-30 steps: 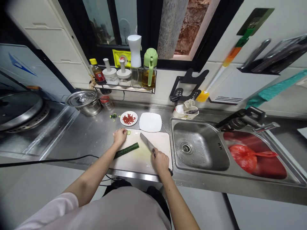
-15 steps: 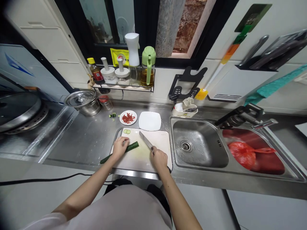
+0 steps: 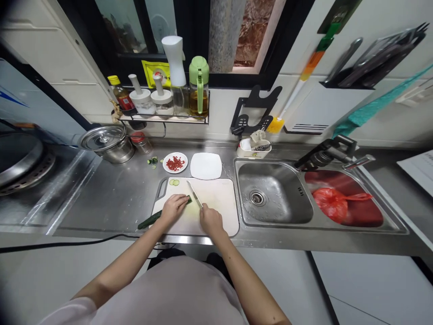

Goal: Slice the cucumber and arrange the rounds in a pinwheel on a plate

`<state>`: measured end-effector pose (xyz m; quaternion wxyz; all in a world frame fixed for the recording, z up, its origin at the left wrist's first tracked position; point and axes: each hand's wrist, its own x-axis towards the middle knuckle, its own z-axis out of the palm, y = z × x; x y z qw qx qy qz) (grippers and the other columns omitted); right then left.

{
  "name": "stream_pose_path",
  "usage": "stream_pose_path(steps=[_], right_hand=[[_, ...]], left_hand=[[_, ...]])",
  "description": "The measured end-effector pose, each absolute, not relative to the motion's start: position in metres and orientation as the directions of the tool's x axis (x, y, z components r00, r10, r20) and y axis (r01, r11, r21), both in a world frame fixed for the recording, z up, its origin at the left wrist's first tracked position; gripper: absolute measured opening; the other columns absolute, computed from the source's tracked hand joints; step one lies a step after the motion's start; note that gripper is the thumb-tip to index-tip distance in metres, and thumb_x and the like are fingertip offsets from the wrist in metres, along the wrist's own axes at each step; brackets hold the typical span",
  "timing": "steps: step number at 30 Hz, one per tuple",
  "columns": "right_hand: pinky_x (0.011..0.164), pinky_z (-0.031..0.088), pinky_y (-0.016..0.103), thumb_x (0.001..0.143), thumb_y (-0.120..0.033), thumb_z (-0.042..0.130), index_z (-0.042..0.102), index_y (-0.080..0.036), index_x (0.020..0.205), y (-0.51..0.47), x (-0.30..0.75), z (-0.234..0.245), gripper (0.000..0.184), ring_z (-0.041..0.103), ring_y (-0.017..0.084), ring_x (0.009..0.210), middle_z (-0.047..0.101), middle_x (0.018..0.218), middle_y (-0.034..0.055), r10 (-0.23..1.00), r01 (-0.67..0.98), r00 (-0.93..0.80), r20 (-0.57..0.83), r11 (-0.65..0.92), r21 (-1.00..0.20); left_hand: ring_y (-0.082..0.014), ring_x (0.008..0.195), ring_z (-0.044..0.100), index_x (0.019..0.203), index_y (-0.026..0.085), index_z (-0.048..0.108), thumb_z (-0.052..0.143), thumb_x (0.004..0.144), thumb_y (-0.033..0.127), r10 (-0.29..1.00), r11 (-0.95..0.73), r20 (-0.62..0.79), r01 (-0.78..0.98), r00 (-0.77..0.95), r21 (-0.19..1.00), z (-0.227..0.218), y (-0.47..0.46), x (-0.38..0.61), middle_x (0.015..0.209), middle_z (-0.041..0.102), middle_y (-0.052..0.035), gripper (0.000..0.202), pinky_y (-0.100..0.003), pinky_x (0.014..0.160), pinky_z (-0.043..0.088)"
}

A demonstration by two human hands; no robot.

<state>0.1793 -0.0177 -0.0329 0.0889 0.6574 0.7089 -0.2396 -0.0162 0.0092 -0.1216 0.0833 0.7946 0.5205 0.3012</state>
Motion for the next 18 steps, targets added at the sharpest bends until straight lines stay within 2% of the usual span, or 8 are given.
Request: stream_pose_path(steps=[4,18], right_hand=[[0.073,0.041,0.029,0.101,-0.028,0.026,0.053,-0.018,0.114,-0.019,0.171,-0.031,0.032,0.067,0.023,0.091,0.07,0.097,0.0121,0.88,0.974,-0.14,-0.453,0.04,-0.224],[0.072,0.042,0.03,0.1,-0.025,0.028,0.053,-0.018,0.112,-0.02,0.165,-0.032,0.029,0.067,0.023,0.09,0.07,0.096,0.0122,0.876,0.975,-0.134,-0.464,0.032,-0.222]], left_hand=[[-0.0172,0.095,0.061,0.108,0.024,0.072,0.054,0.093,0.026,0.879,-0.451,0.369,0.776,0.301,0.441,-0.126,0.01,-0.018,0.103,0.071,-0.0045,0.023,-0.032,0.086,0.052],[-0.0176,0.098,0.06,0.113,0.026,0.07,0.053,0.094,0.025,0.874,-0.463,0.371,0.775,0.315,0.43,-0.131,0.009,-0.019,0.104,0.069,-0.0048,0.026,-0.032,0.087,0.052]])
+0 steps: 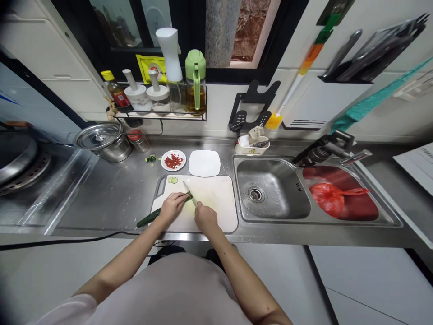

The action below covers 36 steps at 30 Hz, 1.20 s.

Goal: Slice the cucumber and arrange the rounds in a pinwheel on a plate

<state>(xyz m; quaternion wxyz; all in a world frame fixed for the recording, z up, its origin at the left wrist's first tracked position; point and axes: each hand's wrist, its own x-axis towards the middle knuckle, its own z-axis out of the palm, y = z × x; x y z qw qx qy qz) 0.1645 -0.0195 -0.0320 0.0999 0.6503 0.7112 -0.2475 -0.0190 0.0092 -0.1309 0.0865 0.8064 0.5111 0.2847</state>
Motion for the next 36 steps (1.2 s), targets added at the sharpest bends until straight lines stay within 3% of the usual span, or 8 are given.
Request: stream_pose_path(steps=[36], right_hand=[[0.073,0.044,0.031,0.1,-0.023,0.028,0.053,-0.016,0.113,-0.0195,0.1616,-0.0301,0.029,0.067,0.024,0.092,0.069,0.097,0.0139,0.865,0.975,-0.141,-0.482,0.038,-0.217]], left_hand=[[-0.0179,0.098,0.059,0.114,0.025,0.069,0.05,0.095,0.025,0.872,-0.469,0.359,0.776,0.332,0.421,-0.1282,0.0101,-0.0186,0.105,0.069,-0.0058,0.028,-0.033,0.087,0.052]])
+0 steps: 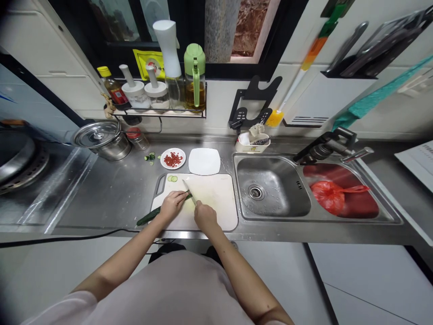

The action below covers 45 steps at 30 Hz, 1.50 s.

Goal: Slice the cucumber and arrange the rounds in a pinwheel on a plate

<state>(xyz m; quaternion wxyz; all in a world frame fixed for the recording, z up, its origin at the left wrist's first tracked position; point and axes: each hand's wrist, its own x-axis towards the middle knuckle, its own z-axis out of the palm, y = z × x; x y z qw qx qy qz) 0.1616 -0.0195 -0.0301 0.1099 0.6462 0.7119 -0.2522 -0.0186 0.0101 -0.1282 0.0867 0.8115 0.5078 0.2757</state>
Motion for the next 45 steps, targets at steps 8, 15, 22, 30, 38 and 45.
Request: stream_pose_path(steps=[8,15,22,30,38,45], right_hand=[[0.074,0.045,0.03,0.099,-0.019,0.029,0.052,-0.015,0.115,-0.009,0.154,-0.037,0.029,0.067,0.023,0.092,0.069,0.096,0.0134,0.871,0.971,-0.163,-0.463,0.059,-0.232],[0.075,0.046,0.03,0.097,-0.017,0.032,0.053,-0.014,0.116,-0.013,0.156,-0.04,0.029,0.067,0.023,0.093,0.069,0.098,0.014,0.857,0.97,-0.164,-0.488,0.05,-0.238],[0.073,0.046,0.03,0.095,-0.015,0.032,0.055,-0.013,0.111,-0.015,0.161,-0.042,0.028,0.067,0.023,0.091,0.07,0.094,0.0141,0.857,0.967,-0.186,-0.481,0.072,-0.246],[0.076,0.046,0.03,0.094,-0.012,0.031,0.054,-0.013,0.116,-0.005,0.153,-0.05,0.031,0.067,0.022,0.094,0.069,0.096,0.0136,0.86,0.962,-0.201,-0.469,0.083,-0.259],[0.076,0.046,0.03,0.095,-0.014,0.033,0.056,-0.015,0.11,-0.01,0.158,-0.049,0.028,0.067,0.022,0.093,0.069,0.095,0.0132,0.849,0.967,-0.18,-0.496,0.06,-0.249],[0.078,0.047,0.029,0.094,-0.011,0.033,0.055,-0.013,0.115,-0.001,0.148,-0.051,0.031,0.066,0.021,0.096,0.069,0.099,0.0136,0.859,0.965,-0.2,-0.471,0.088,-0.249]], left_hand=[[-0.0178,0.097,0.06,0.114,0.025,0.069,0.05,0.095,0.026,0.87,-0.474,0.36,0.774,0.337,0.42,-0.133,0.013,-0.02,0.106,0.069,-0.006,0.027,-0.034,0.086,0.052],[-0.018,0.098,0.059,0.114,0.026,0.069,0.05,0.095,0.027,0.87,-0.476,0.359,0.769,0.339,0.426,-0.128,0.012,-0.019,0.106,0.069,-0.0062,0.027,-0.035,0.087,0.052],[-0.0178,0.097,0.059,0.111,0.025,0.07,0.049,0.095,0.026,0.876,-0.465,0.354,0.766,0.327,0.443,-0.123,0.011,-0.017,0.105,0.07,-0.0061,0.026,-0.034,0.087,0.051],[-0.0184,0.097,0.059,0.111,0.024,0.07,0.05,0.095,0.025,0.871,-0.474,0.36,0.766,0.335,0.435,-0.125,0.011,-0.018,0.106,0.07,-0.0062,0.026,-0.034,0.086,0.052],[-0.0179,0.096,0.059,0.111,0.024,0.07,0.05,0.095,0.024,0.874,-0.469,0.355,0.765,0.33,0.441,-0.127,0.012,-0.018,0.107,0.069,-0.0057,0.025,-0.033,0.086,0.051],[-0.0186,0.095,0.059,0.112,0.024,0.069,0.051,0.094,0.024,0.87,-0.475,0.358,0.767,0.338,0.431,-0.125,0.011,-0.017,0.107,0.069,-0.0062,0.025,-0.034,0.085,0.051]])
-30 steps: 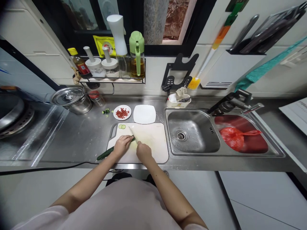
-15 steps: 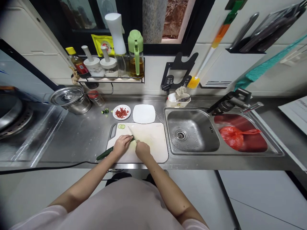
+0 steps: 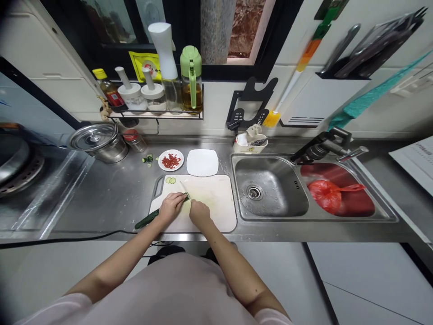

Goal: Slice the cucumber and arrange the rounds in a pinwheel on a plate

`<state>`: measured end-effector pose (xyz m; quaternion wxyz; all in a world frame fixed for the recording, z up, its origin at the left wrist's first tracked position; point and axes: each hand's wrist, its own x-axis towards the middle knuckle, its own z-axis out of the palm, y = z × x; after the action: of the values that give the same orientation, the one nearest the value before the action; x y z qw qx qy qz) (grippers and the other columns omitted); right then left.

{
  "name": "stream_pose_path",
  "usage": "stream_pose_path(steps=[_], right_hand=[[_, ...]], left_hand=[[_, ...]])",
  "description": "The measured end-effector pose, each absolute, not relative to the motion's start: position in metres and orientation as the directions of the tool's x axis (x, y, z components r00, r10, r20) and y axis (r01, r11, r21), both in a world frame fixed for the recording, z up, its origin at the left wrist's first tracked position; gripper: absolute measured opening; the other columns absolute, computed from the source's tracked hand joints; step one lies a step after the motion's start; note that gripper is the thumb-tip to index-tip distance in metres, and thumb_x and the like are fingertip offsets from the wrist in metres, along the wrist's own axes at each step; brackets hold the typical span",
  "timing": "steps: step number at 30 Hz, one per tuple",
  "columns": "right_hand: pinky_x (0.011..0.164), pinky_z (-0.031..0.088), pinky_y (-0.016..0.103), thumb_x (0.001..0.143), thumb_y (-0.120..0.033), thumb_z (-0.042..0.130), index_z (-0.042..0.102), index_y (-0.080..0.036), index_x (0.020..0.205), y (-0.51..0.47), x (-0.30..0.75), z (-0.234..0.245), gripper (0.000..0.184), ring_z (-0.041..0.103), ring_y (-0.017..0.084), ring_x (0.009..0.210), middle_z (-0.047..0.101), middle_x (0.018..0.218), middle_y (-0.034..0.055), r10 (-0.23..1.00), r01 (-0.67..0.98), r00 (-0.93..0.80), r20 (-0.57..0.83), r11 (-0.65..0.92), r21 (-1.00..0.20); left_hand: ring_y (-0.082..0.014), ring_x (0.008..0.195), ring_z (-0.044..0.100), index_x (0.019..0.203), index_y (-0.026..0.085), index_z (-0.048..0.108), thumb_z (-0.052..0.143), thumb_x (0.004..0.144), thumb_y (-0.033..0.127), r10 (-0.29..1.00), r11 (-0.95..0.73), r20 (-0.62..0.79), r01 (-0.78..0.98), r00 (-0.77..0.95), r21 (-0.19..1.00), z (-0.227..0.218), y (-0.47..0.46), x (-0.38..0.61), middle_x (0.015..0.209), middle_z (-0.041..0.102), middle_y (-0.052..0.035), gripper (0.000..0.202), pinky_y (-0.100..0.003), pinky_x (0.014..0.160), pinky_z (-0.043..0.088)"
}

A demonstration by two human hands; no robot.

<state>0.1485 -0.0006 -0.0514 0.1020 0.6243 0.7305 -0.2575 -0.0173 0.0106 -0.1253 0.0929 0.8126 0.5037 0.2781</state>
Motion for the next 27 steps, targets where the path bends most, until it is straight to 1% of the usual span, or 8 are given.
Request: stream_pose_path(steps=[6,13,20,27], right_hand=[[0.078,0.047,0.029,0.094,-0.012,0.033,0.054,-0.014,0.115,0.0015,0.1467,-0.0519,0.03,0.066,0.021,0.098,0.069,0.101,0.0137,0.851,0.964,-0.196,-0.487,0.076,-0.254],[0.078,0.048,0.03,0.094,-0.011,0.033,0.056,-0.014,0.113,-0.0015,0.1495,-0.051,0.03,0.067,0.023,0.098,0.069,0.101,0.0148,0.842,0.971,-0.178,-0.508,0.067,-0.23],[0.079,0.048,0.032,0.091,-0.007,0.034,0.057,-0.013,0.114,0.0015,0.1471,-0.0502,0.033,0.067,0.024,0.1,0.069,0.103,0.0159,0.846,0.973,-0.178,-0.502,0.075,-0.219],[0.078,0.049,0.032,0.093,-0.01,0.033,0.058,-0.013,0.113,-0.0001,0.1474,-0.0563,0.032,0.068,0.025,0.099,0.07,0.1,0.016,0.858,0.974,-0.156,-0.489,0.052,-0.219]], left_hand=[[-0.0183,0.097,0.058,0.112,0.023,0.069,0.05,0.094,0.023,0.868,-0.481,0.362,0.758,0.341,0.441,-0.1264,0.0115,-0.0178,0.107,0.069,-0.0056,0.026,-0.033,0.087,0.051],[-0.0174,0.095,0.058,0.111,0.023,0.07,0.049,0.095,0.025,0.871,-0.473,0.365,0.761,0.329,0.444,-0.1292,0.0117,-0.0163,0.107,0.069,-0.0052,0.026,-0.032,0.086,0.051],[-0.0177,0.095,0.059,0.113,0.024,0.069,0.048,0.095,0.024,0.871,-0.477,0.361,0.753,0.334,0.453,-0.1309,0.0116,-0.0153,0.107,0.069,-0.0058,0.028,-0.034,0.087,0.052],[-0.0173,0.095,0.06,0.111,0.024,0.07,0.047,0.096,0.025,0.869,-0.476,0.374,0.75,0.323,0.459,-0.1299,0.0116,-0.0136,0.105,0.069,-0.0063,0.027,-0.033,0.087,0.052]])
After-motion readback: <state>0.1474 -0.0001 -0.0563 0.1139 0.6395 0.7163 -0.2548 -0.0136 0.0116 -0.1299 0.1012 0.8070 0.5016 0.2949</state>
